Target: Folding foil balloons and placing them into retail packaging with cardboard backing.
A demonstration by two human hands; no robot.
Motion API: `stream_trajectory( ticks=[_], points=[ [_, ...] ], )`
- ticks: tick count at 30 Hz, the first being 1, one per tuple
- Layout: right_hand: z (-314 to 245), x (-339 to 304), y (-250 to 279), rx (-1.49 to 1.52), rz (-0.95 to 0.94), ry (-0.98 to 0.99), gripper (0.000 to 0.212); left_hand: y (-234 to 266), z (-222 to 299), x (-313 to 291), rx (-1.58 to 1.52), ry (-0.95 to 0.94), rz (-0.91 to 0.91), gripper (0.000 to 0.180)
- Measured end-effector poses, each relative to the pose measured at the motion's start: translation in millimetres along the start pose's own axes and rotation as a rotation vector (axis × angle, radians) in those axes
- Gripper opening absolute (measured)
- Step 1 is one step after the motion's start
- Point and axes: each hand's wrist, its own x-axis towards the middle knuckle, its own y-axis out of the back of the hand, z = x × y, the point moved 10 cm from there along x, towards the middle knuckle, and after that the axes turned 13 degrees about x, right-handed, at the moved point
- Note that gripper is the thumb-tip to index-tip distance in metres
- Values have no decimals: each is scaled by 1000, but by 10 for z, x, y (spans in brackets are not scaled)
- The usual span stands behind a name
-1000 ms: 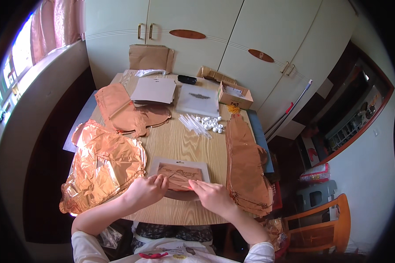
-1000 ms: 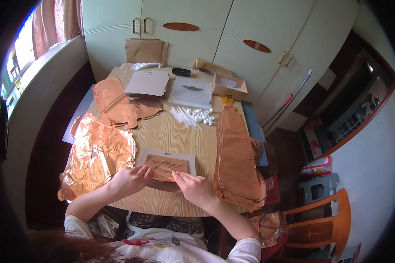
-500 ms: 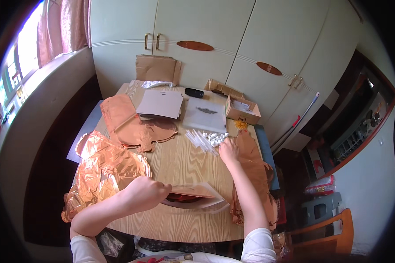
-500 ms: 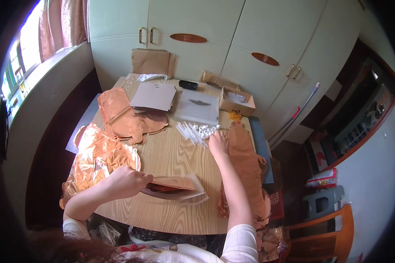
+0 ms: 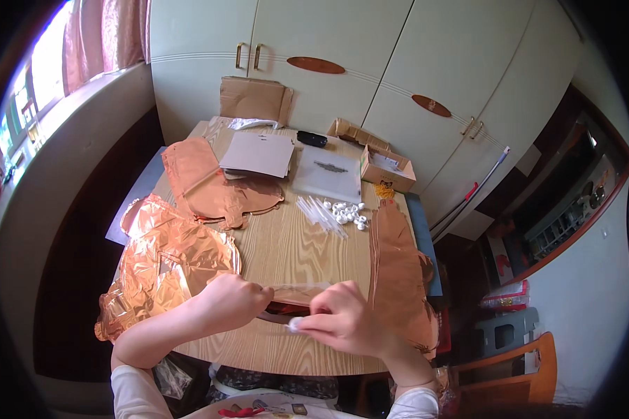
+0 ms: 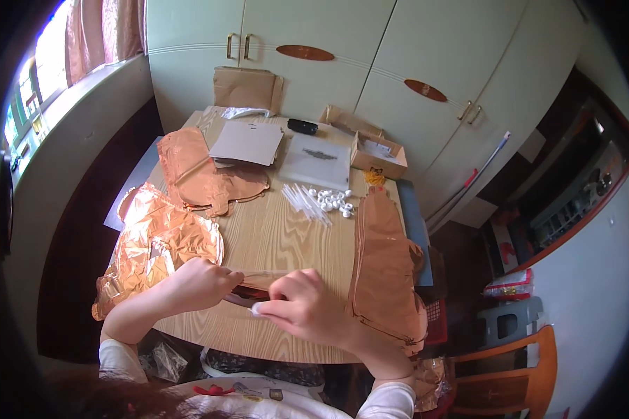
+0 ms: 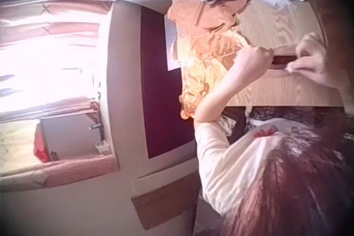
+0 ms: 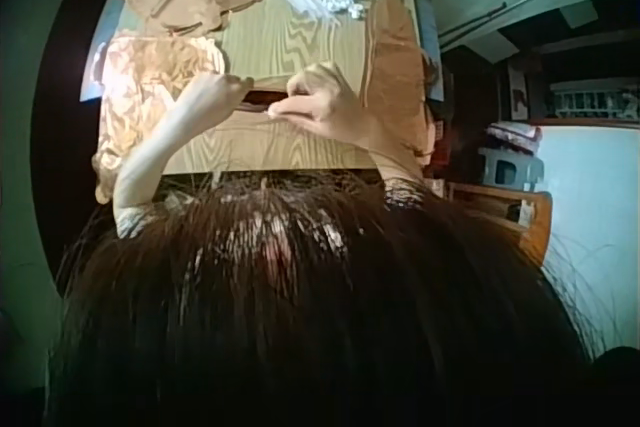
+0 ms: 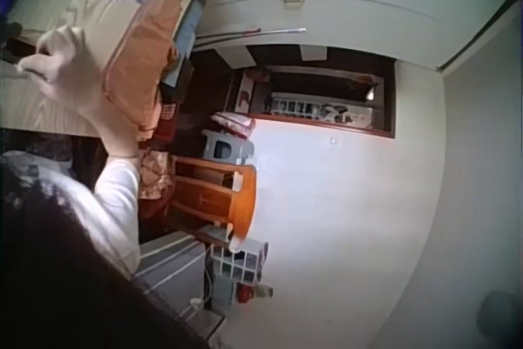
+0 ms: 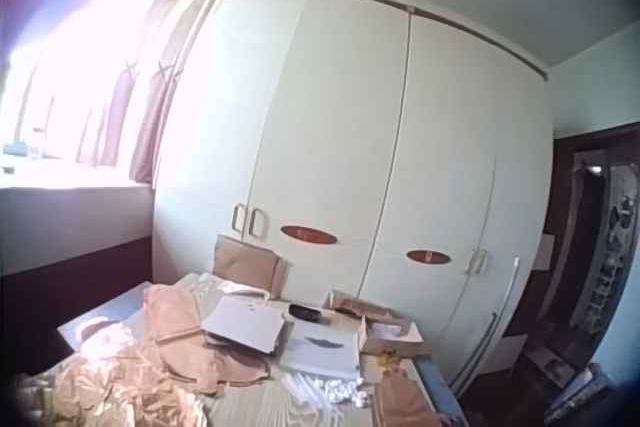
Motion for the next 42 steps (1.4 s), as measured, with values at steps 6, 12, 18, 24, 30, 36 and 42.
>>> stream_trajectory(
  ticks=[6, 12, 18, 24, 30, 36, 42],
  points=[
    [20, -89, -377, -452, -58, -47, 20, -50, 85, -59, 25, -1, 94, 11],
    [-161, -293, -603, -145, -131, -110, 37, -16, 213, -123, 53, -27, 143, 11],
    [149, -491, -1142, 28, -338, -317, 78, -140, 356, -152, 123, -2, 87, 23],
    [391, -605, -1283, 112, -524, -583, 87, -243, 489, -214, 284, 28, 74, 30],
    [45, -816, -1325, 56, -565, -198, 79, -500, 645, -404, 424, 39, 318, 41],
    [1685, -810, -686, 411, -204, -850, 24, -872, 609, -559, 218, 107, 285, 48],
    [2983, -492, -127, -352, 246, -684, 14, -787, 359, -100, -83, 39, 345, 48]
  ],
)
